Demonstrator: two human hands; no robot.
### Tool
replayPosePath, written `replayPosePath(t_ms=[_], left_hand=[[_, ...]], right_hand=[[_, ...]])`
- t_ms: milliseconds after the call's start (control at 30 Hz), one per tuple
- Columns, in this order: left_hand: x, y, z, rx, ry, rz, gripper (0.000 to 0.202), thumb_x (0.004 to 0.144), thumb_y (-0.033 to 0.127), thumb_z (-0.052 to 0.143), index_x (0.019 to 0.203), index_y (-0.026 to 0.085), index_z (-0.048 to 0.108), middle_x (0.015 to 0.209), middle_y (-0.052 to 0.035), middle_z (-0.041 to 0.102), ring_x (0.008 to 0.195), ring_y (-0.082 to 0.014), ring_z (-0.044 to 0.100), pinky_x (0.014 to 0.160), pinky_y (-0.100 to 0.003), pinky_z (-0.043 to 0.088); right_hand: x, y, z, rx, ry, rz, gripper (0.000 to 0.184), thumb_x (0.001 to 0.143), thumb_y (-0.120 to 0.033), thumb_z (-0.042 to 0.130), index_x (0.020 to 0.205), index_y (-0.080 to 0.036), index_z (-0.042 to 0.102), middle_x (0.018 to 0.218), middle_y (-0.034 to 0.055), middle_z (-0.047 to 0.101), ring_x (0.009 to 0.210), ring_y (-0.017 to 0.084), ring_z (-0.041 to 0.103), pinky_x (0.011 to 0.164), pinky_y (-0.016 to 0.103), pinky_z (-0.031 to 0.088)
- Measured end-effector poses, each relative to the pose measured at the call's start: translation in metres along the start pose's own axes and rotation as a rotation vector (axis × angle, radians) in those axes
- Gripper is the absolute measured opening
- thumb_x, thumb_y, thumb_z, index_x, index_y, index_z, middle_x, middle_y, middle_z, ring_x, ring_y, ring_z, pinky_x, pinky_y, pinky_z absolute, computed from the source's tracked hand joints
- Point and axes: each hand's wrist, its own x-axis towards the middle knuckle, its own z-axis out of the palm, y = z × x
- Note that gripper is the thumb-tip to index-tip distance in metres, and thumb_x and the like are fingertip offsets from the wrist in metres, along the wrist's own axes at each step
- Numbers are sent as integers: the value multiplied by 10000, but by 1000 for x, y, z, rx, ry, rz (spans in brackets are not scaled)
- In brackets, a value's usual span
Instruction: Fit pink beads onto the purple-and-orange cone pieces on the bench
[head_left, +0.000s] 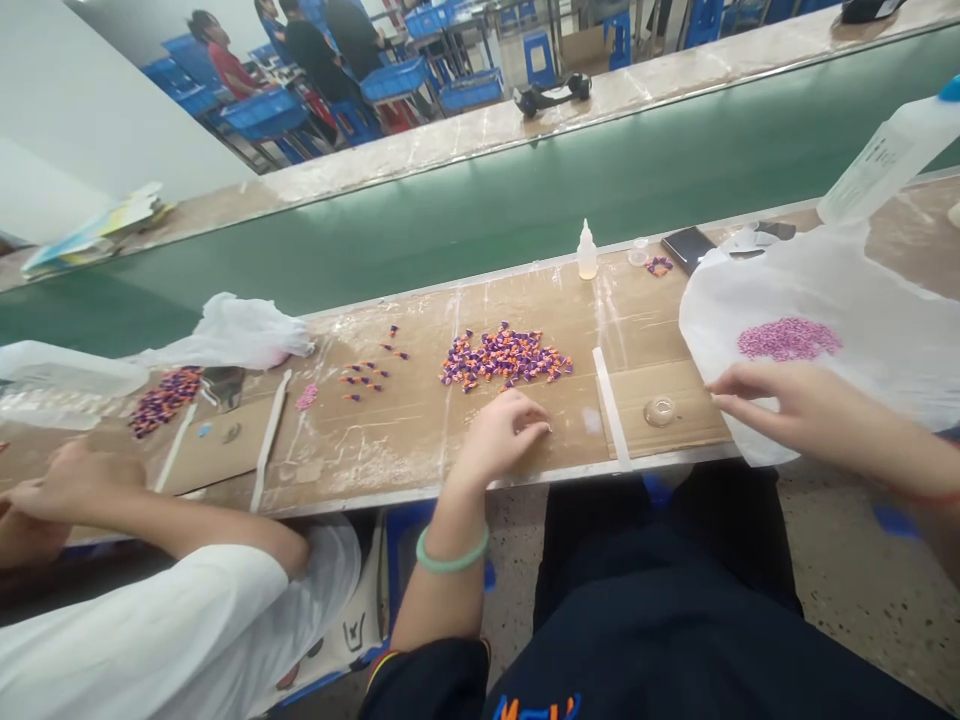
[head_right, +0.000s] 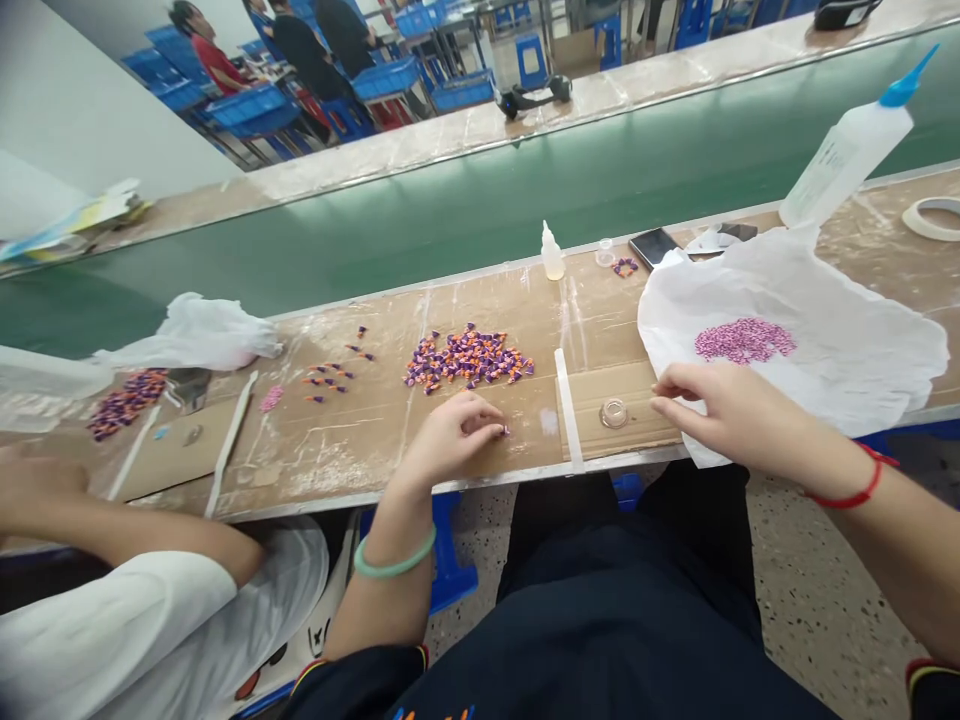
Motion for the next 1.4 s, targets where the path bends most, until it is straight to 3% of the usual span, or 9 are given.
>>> replayPosePath(t_ms=[167,233,333,533,700,867,1133,1300,1400], left_hand=[[28,-32,-16,186,185,-156,96,840,222,614,864,183,698,856,-48,664,786,-202,616,761,-321,475],[37,-37,-16,216,156,-160,19,788,182,654,789,192,670,846,-48,658,824,-219,615,776,-326,464],[44,-39,-13,253,111,-153,112,776,154,654,690,204,601,820,-51,644,858,-237,607,799,-334,455],[38,-37,-10,287,163,-184,183,847,134,537,684,214,520,846,-86,641,921,-261,595,856,-358,440],[27,-42,-24,221,257,-242,135,888,202,484,765,213,538,754,-32,641,741,-206,595,736,-305,447],[22,-49,-39,181,370,-279,130,879,229,469,846,186,588,904,-71,694,864,-209,635,823,-305,470],[21,-38,-14,188,159,-263,103,746,278,686,730,206,614,785,-33,705,762,-208,639,712,-302,460],[25,-30,-8,219,129,-267,72,770,149,600,773,221,609,828,-41,724,841,-225,660,765,-320,455],[27,-29,-9,201,105,-285,102,775,151,568,830,220,618,779,-19,717,716,-200,666,712,-304,472]], right_hand=[[-7,14,-11,24,85,190,191,922,-355,568,882,-214,691,956,99,750,847,234,680,705,343,468],[-8,15,-17,16,127,286,156,904,-318,587,901,-205,695,1027,104,751,914,241,679,762,348,480],[-10,17,-23,-16,168,420,136,904,-289,597,935,-206,700,1093,97,744,980,247,667,827,356,474],[-7,45,-25,-202,170,613,153,917,-262,589,1001,-179,687,1089,131,728,881,228,631,797,357,434],[3,71,-18,-289,78,566,232,915,-287,573,1083,-147,651,1094,172,696,922,253,607,723,361,407],[8,76,-10,-323,75,513,322,942,-363,524,1128,-119,623,1160,200,669,981,280,591,732,362,404],[10,75,-11,-282,66,590,290,918,-349,569,1128,-155,614,1134,159,679,991,275,597,751,355,402],[7,83,-9,-231,133,539,212,895,-335,591,970,-146,651,1043,168,701,909,261,600,719,348,400],[7,95,-2,-203,241,450,127,865,-258,583,832,-157,653,904,151,709,803,240,588,693,348,390]])
